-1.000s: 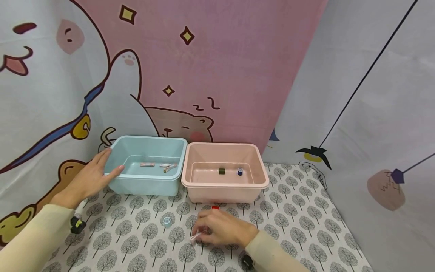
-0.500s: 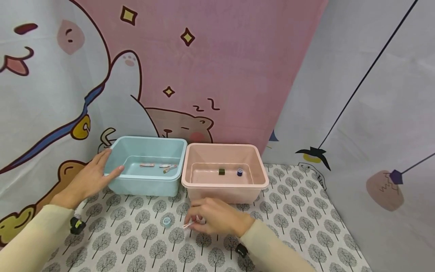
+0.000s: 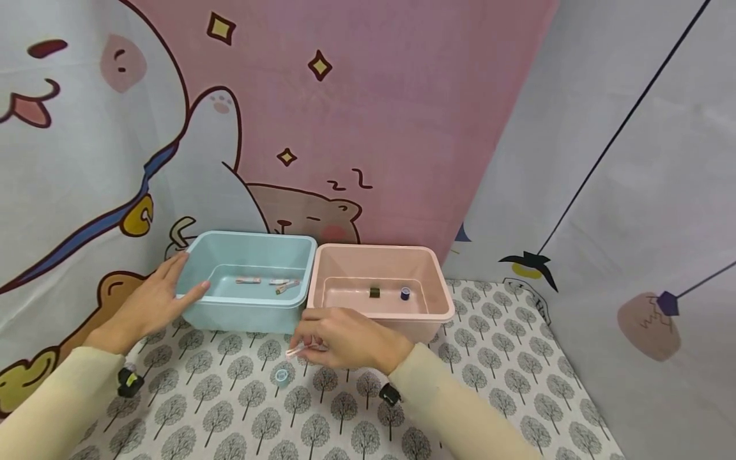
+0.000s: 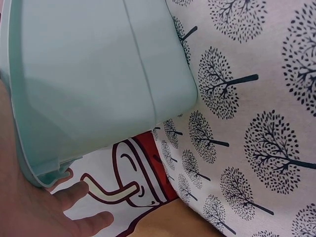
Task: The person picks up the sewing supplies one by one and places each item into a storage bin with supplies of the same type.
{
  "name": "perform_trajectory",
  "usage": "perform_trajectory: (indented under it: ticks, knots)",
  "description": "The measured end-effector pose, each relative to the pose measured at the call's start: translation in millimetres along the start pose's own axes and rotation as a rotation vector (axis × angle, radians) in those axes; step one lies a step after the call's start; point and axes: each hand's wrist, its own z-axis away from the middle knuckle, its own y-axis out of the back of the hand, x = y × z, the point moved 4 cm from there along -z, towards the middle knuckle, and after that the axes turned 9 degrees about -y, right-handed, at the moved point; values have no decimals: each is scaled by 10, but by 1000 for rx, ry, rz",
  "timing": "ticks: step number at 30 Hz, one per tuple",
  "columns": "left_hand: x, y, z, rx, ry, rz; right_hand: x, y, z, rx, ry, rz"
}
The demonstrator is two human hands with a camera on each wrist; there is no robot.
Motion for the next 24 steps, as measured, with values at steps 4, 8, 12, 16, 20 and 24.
perform_trajectory:
  ticks: [4, 8, 12, 16, 20, 24]
  knots:
    - [4, -1, 9, 4, 2, 2, 38, 73, -154, 2, -9, 5]
    - [6, -11, 7, 3, 0, 0, 74, 148, -292, 4, -29, -7]
    - [12, -3, 0, 13, -5, -4, 107, 230, -463, 13, -22, -59]
    - [18, 8, -2, 22, -8, -4, 154, 284, -655, 36, 24, -76]
    - [22, 13, 8, 22, -7, -2, 213, 306, -817, 55, 12, -47]
    - [16, 12, 17, 19, -5, 1, 274, 311, -963, 41, -37, -44]
